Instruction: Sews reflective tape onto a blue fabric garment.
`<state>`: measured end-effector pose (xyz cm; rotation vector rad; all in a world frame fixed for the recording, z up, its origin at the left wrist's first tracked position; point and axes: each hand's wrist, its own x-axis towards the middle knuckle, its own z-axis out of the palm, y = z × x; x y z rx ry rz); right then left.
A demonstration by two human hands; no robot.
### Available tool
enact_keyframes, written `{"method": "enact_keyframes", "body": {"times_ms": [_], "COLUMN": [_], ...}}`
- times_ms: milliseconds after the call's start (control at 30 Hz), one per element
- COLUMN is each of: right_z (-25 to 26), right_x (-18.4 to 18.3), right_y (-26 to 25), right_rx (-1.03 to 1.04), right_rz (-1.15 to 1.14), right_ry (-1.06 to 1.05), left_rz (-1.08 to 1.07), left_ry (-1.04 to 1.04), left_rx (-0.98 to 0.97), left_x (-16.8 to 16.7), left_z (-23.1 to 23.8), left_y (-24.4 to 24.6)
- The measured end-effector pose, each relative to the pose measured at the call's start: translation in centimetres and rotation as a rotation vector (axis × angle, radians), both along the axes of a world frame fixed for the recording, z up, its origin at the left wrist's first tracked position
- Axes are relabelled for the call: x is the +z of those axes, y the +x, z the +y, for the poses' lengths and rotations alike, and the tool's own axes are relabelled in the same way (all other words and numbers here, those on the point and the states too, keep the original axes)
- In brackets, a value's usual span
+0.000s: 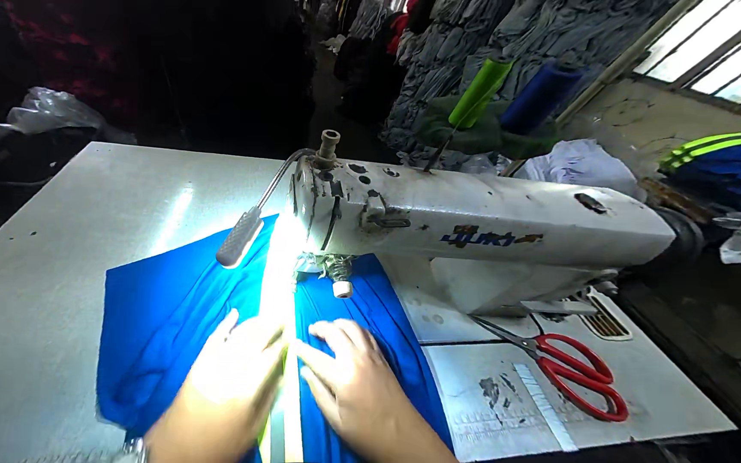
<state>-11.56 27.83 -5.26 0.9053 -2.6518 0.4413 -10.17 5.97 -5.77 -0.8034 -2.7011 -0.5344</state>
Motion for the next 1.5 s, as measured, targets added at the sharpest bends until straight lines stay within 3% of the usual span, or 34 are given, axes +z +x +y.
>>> {"method": "enact_keyframes", "body": {"times_ms": [133,267,367,500,633,733,833,900,1000,1100,1167,1267,1500], "right_z": [0.5,0.1,-0.2,-0.1,5.7,13.5,17.5,15.7,9.7,4.5,2.4,1.4,2.0], "right_x": [-0.3,-0.6,0.1,1.5,0.9,-1.0,0.6,2.4,3.5,2.5,0.9,-0.9,-1.7], "right_y": [2.6,0.1,-1.7,2.3,5.6,1.9,-1.3,-1.0,3.1,7.6,9.4,10.7,11.2], "right_rx": [0.01,-0.017,-0.069,-0.207,-0.198,-0.172,-0.3,-0.323,-0.155,0.035,0.056,0.01,0.039], "right_rz": [0.008,0.053,-0.049,-0.158,-0.324,-0.093,-0.02,0.037,0.017,-0.096,-0.133,-0.096,-0.016], "right_ry": [0.008,0.014,0.041,0.047,0.097,0.188,0.278,0.254,0.07,-0.12,-0.175,-0.125,-0.018], "left_rz": [-0.158,-0.064,-0.081,-0.161,-0.338,-0.32,-0.41,-0.483,-0.306,-0.189,-0.118,-0.077,0.015], "left_ry": [0.032,0.02,0.006,-0.017,-0.008,-0.059,-0.08,-0.087,0.013,0.155,0.157,0.137,0.111], "left_rx": [0.027,0.031,0.013,0.003,-0.022,-0.059,-0.084,-0.052,-0.052,-0.14,-0.173,-0.192,-0.167], "left_x": [0.7,-0.8,-1.2,0.2,1.4,0.5,1.6,3.2,4.2,4.4,2.6,0.1,-1.4], "left_z": [0.8,0.3,-0.3,-0.3,-0.2,-2.1,-3.9,-4.6,-3.1,0.2,1.0,0.5,0.0], "left_y": [3.7,0.7,-2.2,-1.6,3.5,4.9,5.4,5.8,7.4,8.9,9.2,9.6,10.8]}}
